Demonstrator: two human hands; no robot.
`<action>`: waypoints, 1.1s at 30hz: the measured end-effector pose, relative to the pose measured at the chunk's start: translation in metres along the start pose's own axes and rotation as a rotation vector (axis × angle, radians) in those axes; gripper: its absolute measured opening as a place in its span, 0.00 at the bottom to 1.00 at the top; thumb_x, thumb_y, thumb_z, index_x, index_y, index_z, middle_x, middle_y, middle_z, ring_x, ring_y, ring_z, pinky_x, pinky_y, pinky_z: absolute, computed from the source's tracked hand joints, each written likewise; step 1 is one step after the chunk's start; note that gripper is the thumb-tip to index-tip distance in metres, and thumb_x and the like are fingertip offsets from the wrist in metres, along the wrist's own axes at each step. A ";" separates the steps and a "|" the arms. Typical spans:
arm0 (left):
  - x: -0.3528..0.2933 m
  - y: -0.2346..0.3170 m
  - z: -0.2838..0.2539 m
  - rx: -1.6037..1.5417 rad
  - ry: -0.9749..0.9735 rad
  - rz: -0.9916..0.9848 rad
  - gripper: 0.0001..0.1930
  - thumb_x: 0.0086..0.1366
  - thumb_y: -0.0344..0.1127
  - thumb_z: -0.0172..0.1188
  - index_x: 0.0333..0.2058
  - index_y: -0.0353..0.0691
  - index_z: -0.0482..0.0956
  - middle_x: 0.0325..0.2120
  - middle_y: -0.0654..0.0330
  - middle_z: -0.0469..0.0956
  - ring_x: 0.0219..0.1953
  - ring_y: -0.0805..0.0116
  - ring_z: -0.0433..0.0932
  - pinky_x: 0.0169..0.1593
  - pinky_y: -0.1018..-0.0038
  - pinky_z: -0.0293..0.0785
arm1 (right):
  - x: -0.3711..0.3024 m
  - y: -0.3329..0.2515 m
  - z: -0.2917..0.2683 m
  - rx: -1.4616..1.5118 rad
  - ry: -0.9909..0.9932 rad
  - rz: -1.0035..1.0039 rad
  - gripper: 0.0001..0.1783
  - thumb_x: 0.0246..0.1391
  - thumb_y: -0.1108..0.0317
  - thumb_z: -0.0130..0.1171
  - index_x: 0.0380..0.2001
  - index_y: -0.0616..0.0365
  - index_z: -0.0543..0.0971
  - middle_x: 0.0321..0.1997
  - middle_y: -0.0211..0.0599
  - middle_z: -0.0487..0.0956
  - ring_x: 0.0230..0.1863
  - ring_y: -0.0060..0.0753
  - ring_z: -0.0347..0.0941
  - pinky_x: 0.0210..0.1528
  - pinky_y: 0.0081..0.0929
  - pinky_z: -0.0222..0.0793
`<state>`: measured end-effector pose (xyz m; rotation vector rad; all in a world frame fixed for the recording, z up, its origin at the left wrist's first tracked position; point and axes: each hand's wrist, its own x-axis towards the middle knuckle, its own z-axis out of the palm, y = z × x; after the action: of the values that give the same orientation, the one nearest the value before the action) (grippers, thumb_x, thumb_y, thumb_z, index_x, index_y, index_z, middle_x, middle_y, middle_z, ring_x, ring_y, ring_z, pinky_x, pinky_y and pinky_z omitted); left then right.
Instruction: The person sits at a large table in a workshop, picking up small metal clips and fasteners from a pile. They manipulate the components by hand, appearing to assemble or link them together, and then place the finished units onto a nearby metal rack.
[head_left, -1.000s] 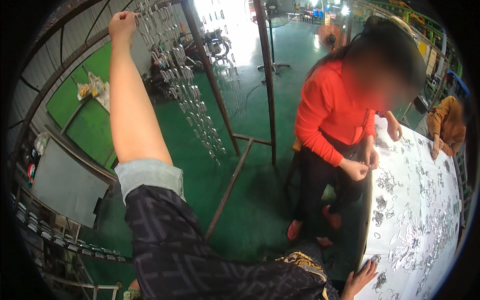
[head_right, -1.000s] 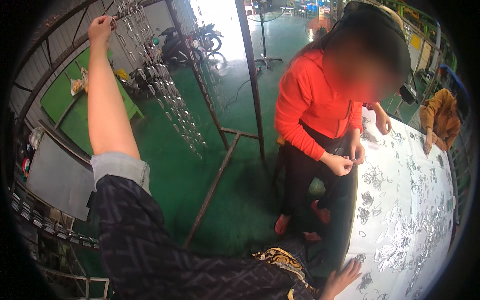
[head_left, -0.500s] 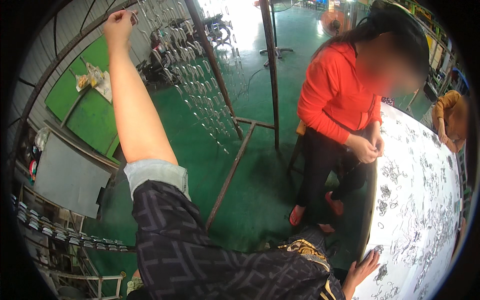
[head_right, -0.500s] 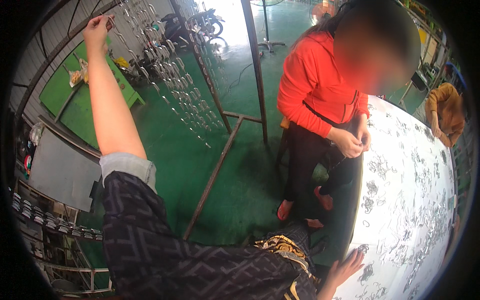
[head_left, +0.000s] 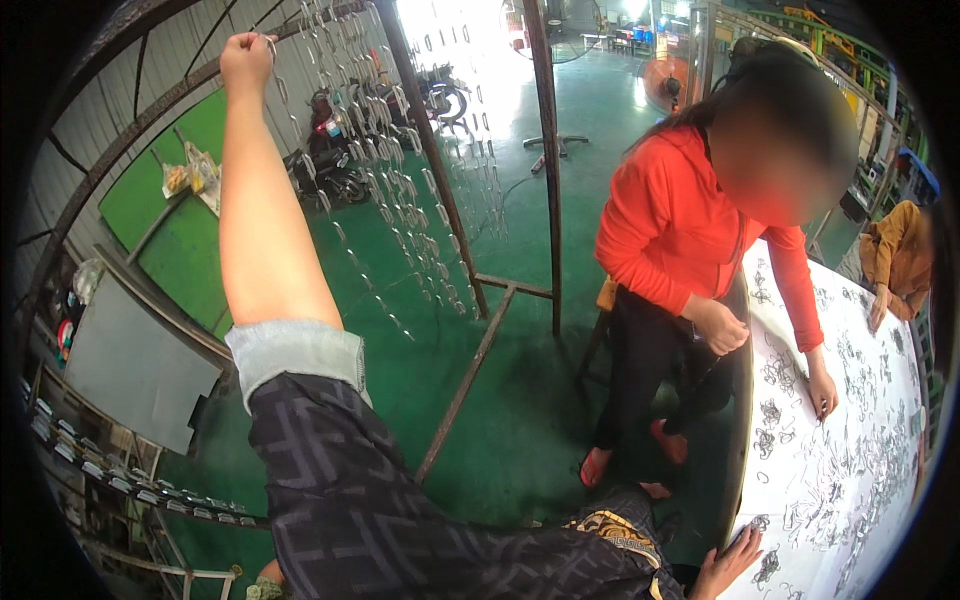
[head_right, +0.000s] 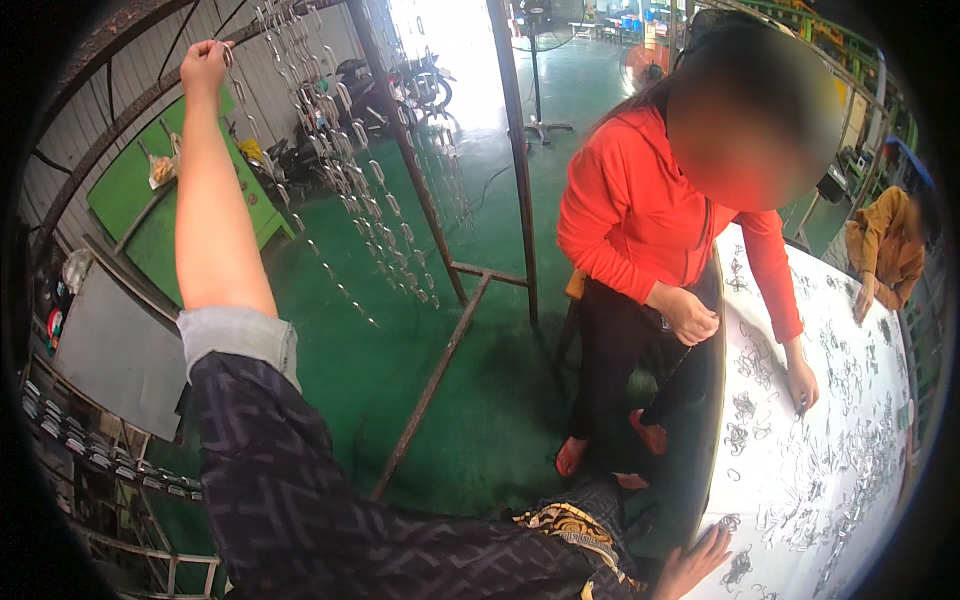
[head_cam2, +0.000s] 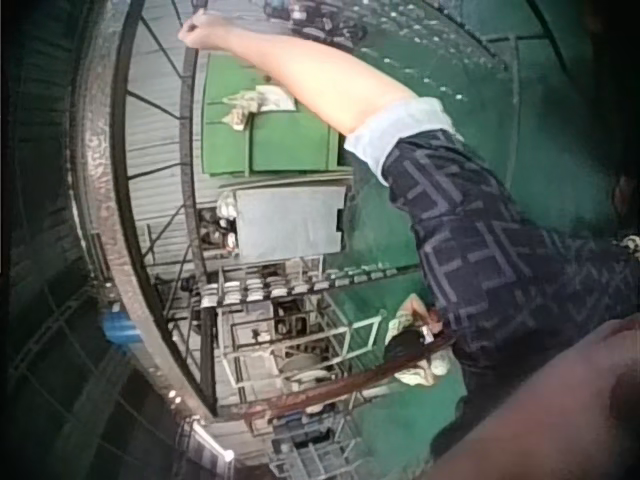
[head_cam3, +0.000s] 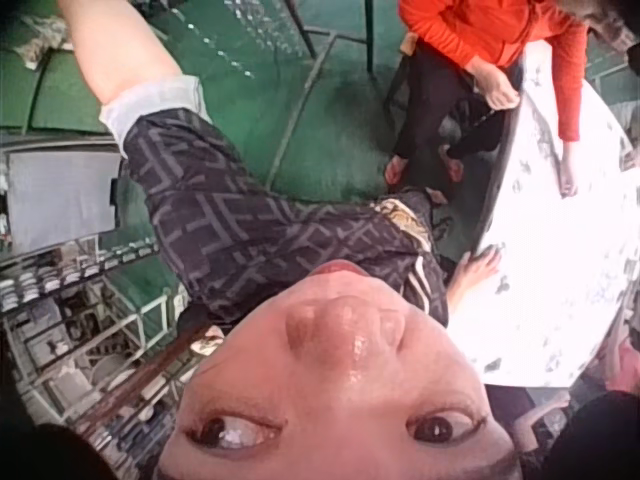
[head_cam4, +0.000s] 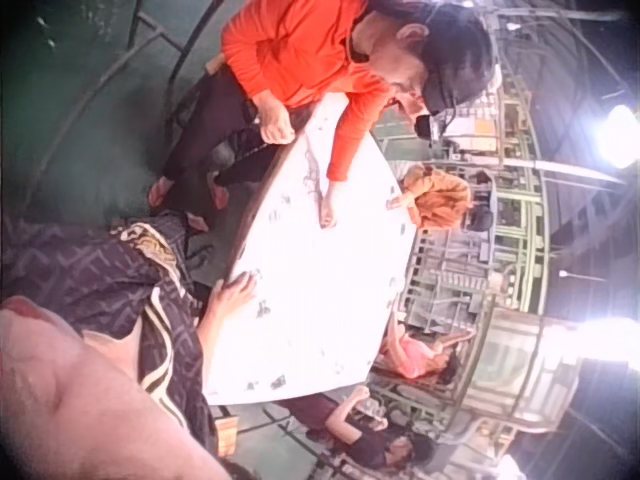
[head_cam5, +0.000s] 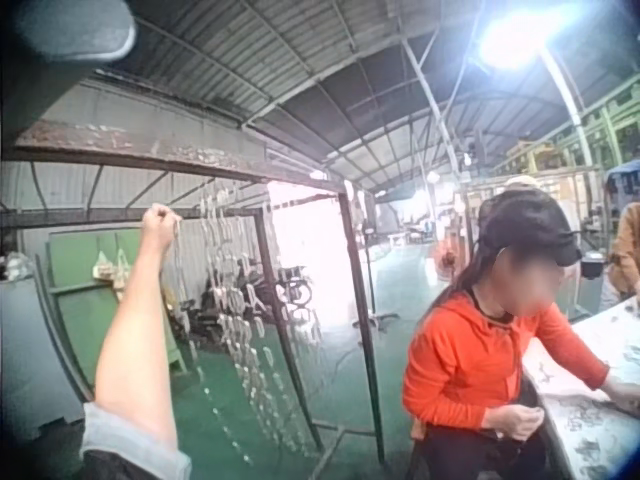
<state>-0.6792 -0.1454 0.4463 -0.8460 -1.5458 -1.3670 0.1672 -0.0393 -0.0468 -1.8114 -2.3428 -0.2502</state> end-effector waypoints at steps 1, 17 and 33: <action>0.006 -0.001 0.001 0.011 -0.012 0.026 0.07 0.62 0.28 0.56 0.37 0.32 0.73 0.33 0.55 0.84 0.31 0.76 0.78 0.35 0.81 0.73 | 0.000 0.000 0.000 -0.001 -0.001 -0.002 0.39 0.45 0.62 0.68 0.60 0.60 0.66 0.65 0.49 0.65 0.67 0.51 0.57 0.66 0.50 0.52; 0.052 0.004 0.048 0.200 -0.018 -0.093 0.08 0.62 0.35 0.57 0.36 0.37 0.77 0.34 0.60 0.85 0.37 0.70 0.81 0.42 0.73 0.75 | 0.001 -0.006 -0.005 0.011 0.014 0.010 0.40 0.41 0.65 0.70 0.59 0.60 0.66 0.63 0.53 0.66 0.65 0.54 0.59 0.66 0.51 0.55; 0.067 -0.031 0.077 0.248 0.109 0.067 0.08 0.52 0.32 0.60 0.33 0.39 0.79 0.31 0.49 0.80 0.34 0.55 0.79 0.41 0.61 0.73 | -0.011 0.017 0.038 0.140 0.104 0.061 0.48 0.33 0.79 0.56 0.65 0.62 0.58 0.68 0.52 0.59 0.71 0.55 0.50 0.72 0.58 0.37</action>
<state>-0.7462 -0.0786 0.4954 -0.6541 -1.5497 -1.1260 0.1854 -0.0364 -0.0854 -1.7571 -2.1733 -0.1636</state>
